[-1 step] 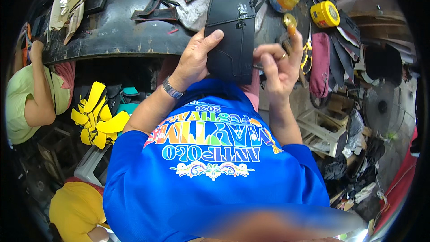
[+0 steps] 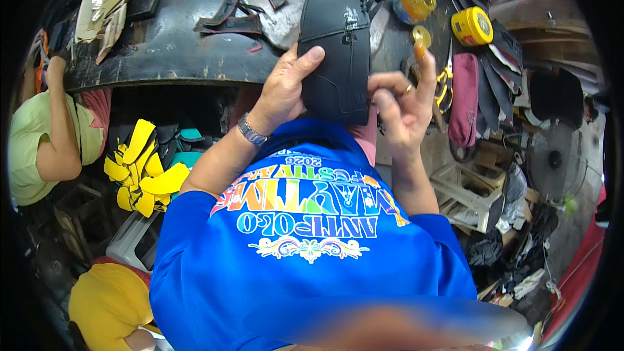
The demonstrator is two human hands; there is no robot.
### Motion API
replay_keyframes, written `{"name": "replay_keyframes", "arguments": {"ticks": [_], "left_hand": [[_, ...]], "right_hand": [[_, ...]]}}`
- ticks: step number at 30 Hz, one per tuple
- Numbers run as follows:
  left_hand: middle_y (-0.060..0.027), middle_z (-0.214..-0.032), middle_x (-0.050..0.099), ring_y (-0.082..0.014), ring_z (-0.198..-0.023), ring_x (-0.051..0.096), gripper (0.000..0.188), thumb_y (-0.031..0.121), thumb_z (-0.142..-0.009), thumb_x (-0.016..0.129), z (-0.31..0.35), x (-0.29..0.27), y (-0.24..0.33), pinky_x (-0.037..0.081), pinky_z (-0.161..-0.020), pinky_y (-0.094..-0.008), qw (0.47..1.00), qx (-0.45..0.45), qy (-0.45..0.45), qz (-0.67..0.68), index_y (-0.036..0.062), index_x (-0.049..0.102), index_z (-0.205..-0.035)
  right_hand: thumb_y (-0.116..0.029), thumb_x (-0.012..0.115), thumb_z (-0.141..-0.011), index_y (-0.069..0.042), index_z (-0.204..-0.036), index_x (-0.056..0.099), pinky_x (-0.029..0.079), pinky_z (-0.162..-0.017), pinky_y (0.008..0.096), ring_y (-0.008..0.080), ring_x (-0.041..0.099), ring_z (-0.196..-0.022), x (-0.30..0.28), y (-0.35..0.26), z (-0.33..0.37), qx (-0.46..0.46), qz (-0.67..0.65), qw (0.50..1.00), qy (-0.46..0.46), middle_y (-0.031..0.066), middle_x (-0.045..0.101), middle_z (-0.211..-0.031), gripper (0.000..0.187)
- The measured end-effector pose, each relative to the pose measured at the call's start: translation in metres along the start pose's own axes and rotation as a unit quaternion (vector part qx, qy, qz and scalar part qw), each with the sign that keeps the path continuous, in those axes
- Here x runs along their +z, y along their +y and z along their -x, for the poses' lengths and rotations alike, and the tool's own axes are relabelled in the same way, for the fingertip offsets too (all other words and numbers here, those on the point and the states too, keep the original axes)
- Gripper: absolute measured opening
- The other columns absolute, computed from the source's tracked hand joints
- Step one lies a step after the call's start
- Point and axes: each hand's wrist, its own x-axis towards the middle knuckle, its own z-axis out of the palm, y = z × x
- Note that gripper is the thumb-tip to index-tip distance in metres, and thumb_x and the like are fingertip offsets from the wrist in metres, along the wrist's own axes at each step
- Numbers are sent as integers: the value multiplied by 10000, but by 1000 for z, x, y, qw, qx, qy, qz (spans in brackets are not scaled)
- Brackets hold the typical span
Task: The person applies a yellow adhesive from a small jar to the edges of black shoe parts using a small applicator. They repeatedly dip the applicator into the jar and spread the adhesive along seams, then place the treated parts on the workbench. The person also handles loose black rubber strips, folding and arranging them on the table.
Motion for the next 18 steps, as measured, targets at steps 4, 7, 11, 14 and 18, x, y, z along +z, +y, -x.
{"name": "replay_keyframes", "arguments": {"ticks": [4, 7, 11, 14, 18], "left_hand": [[-115, -1280, 642, -213, -1164, 628, 383, 212, -1028, 570, -1, -2, 3, 504, -1011, -379, 1000, 8, 3, -19, 35, 525, -1365], [-91, -1313, 621, -189, -1208, 588, 436, 157, -997, 617, 0, -14, 10, 461, -1058, -355, 997, -4, -43, -62, 32, 505, -1399], [-119, -1353, 609, -240, -1241, 577, 555, 442, -1004, 566, -6, -52, 52, 431, -1091, -390, 997, 46, -57, 3, 39, 537, -1385], [-173, -1372, 592, -290, -1282, 556, 820, 681, -954, 483, 0, -82, 108, 413, -1111, -457, 993, 30, 9, 112, -19, 526, -1380], [-256, -1411, 540, -297, -1298, 555, 789, 557, -977, 527, 20, -95, 158, 408, -1122, -377, 997, -62, -28, -26, -95, 467, -1419]], "right_hand": [[108, 633, -815, -71, -1604, 16, 448, -1015, 390, 223, 605, -1113, 5, -4, 8, 13, 50, 997, -55, 187, 599, -1239, 1018], [151, 569, -819, -77, -1609, 28, 420, -1042, 370, 218, 594, -1115, -1, 5, 6, -34, 108, 991, -72, 184, 603, -1228, 984], [170, 540, -793, -32, -1545, 277, 494, -977, 368, 270, 666, -1060, -14, 8, -7, -147, 217, 963, -63, 187, 672, -1122, 822], [169, 616, -687, -47, -1390, 520, 515, -943, 438, 297, 666, -939, -17, 4, -29, -292, 305, 895, -144, 178, 689, -1003, 742], [94, 672, -731, -112, -1280, 626, 463, -1006, 513, 255, 644, -869, -9, -4, -51, -328, 374, 844, -200, 87, 705, -935, 588]]}}
